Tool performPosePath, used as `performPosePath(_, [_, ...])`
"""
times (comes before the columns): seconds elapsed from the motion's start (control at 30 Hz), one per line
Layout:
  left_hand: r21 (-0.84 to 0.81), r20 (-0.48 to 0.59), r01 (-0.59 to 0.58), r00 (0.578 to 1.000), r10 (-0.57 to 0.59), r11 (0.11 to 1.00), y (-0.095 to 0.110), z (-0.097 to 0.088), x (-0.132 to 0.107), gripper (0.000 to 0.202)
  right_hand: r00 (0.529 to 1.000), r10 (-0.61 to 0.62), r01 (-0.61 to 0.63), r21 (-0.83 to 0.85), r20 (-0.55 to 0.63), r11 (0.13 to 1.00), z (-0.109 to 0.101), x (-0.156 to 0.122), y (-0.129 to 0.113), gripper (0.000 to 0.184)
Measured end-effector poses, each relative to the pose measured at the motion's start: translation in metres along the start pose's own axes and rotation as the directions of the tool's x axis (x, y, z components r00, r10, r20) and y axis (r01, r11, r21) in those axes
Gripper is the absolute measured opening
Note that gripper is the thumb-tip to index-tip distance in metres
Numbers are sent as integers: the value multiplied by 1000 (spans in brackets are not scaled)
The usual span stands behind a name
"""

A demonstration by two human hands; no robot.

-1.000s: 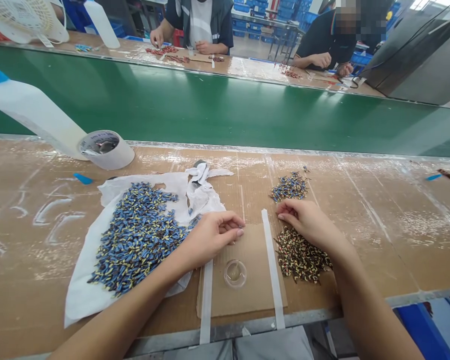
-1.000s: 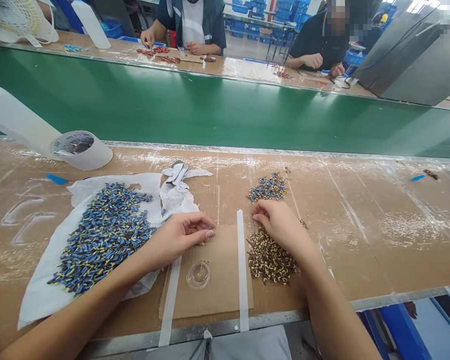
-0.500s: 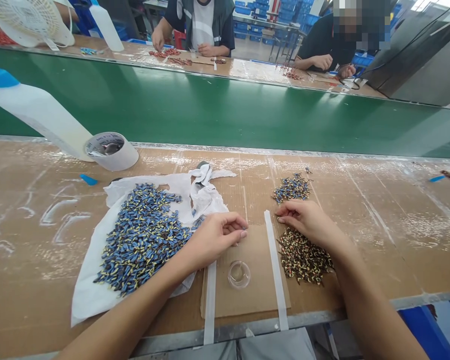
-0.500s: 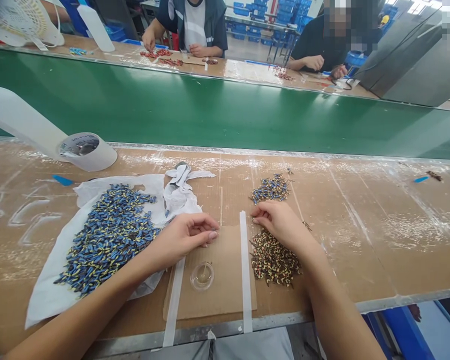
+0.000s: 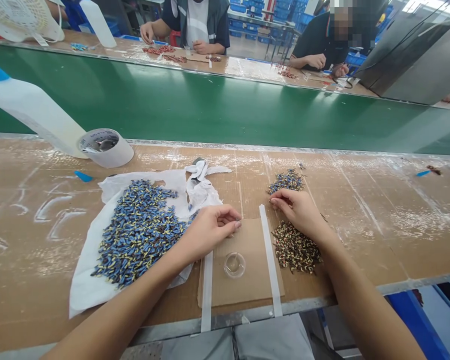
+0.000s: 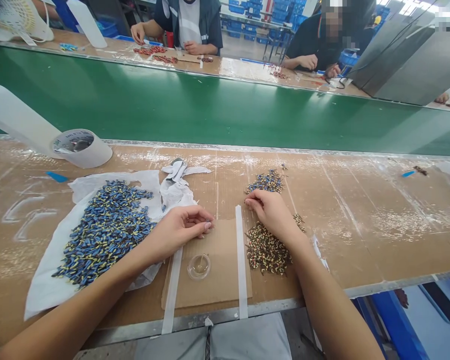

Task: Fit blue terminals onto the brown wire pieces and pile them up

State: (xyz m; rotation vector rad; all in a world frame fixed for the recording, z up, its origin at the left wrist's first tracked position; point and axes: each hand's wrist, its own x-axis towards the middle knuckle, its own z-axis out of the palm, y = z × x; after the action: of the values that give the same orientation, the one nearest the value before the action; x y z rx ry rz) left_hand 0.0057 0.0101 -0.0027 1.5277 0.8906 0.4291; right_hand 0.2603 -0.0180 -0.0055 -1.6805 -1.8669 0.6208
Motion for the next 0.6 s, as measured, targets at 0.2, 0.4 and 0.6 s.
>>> performPosePath(0.2, [86,-58,-62,996,67,994,2,-2,-1,15,990,131,-143,420,57,896,9,-4,-7,17])
performPosePath(0.4, [177,-105,-116,985,136,977,6,-3,-4,19,990,65,-124,540,126,833,12,-11,-28,14])
performPosePath(0.6, [366,-169,-230,936,307,902,10,0,-7,17,990,99,-138,670,96,729,25,-18,-48,12])
